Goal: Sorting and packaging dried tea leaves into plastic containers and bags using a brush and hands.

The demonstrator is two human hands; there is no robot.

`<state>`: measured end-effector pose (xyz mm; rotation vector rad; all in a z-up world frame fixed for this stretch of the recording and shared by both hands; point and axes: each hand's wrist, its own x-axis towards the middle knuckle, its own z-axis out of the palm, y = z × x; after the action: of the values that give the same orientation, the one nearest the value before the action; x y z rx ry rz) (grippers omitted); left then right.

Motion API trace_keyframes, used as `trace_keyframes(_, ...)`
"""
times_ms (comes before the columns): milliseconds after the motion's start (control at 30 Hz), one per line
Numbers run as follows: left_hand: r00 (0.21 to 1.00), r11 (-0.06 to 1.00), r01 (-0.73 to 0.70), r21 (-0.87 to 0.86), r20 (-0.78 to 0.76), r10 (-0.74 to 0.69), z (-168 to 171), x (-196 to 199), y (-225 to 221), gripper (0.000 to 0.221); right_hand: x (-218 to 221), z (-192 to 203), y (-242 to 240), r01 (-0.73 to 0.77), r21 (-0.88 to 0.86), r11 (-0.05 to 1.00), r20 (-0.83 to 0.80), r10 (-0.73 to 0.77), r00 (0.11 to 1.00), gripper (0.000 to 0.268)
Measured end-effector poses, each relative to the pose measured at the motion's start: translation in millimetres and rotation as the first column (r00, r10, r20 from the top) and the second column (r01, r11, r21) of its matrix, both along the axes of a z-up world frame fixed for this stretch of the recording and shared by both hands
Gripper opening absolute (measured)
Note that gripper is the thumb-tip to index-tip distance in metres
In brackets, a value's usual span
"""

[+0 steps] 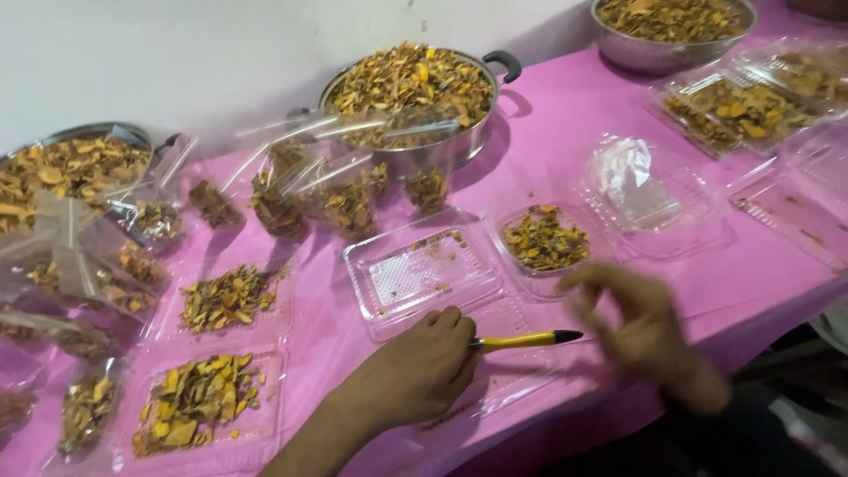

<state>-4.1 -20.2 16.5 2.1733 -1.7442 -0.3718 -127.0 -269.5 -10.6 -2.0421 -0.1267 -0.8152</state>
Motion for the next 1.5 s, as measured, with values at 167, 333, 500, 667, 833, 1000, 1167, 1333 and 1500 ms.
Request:
trace_keyframes(167,0.971,0.998,0.001,0.057,0.238,-0.014,-19.0,10.3,8.3,0.003,76.3,48.6,-93.5,0.142,-0.335,0.931,-0.116,-0.19,0.975,0.02)
trace_keyframes(333,0.976,0.998,0.006,0.058,0.215,-0.018,-20.1,7.7,10.4,0.021,133.1,71.5,-161.5,0.117,-0.55,0.827,-0.439,-0.406,0.801,0.039)
trace_keyframes(500,0.986,0.998,-0.001,0.07,0.167,-0.011,-23.5,5.1,9.3,0.01,176.0,45.6,-217.1,-0.017,-0.681,0.732,-0.567,-0.513,0.644,0.033)
trace_keyframes(667,0.98,0.998,0.023,0.056,0.194,-0.033,-24.7,6.5,11.4,0.014,179.4,61.4,-223.9,0.044,-0.681,0.731,-0.481,-0.492,0.725,0.018)
trace_keyframes(833,0.923,0.993,0.119,0.012,0.368,-0.115,-30.1,9.9,10.9,0.018,175.8,85.0,-205.4,0.066,-0.643,0.763,-0.489,-0.475,0.731,0.022)
trace_keyframes(1000,0.953,0.995,0.1,-0.006,0.287,-0.094,-34.1,11.7,11.1,0.017,192.3,67.1,-212.5,-0.116,-0.69,0.714,-0.605,-0.482,0.633,0.023)
trace_keyframes(1167,0.962,0.996,0.07,0.048,0.26,-0.08,-26.9,8.0,13.1,0.018,184.8,85.6,-221.8,0.012,-0.672,0.741,-0.488,-0.455,0.745,0.022)
trace_keyframes(1333,0.939,0.994,0.106,0.009,0.327,-0.103,-29.6,7.6,13.0,0.014,180.1,74.4,-220.5,-0.085,-0.62,0.78,-0.603,-0.403,0.689,0.036)
trace_keyframes(1500,0.957,0.995,0.096,-0.004,0.275,-0.091,-29.5,9.8,12.3,0.017,184.0,74.5,-226.4,-0.06,-0.658,0.751,-0.585,-0.459,0.668,0.028)
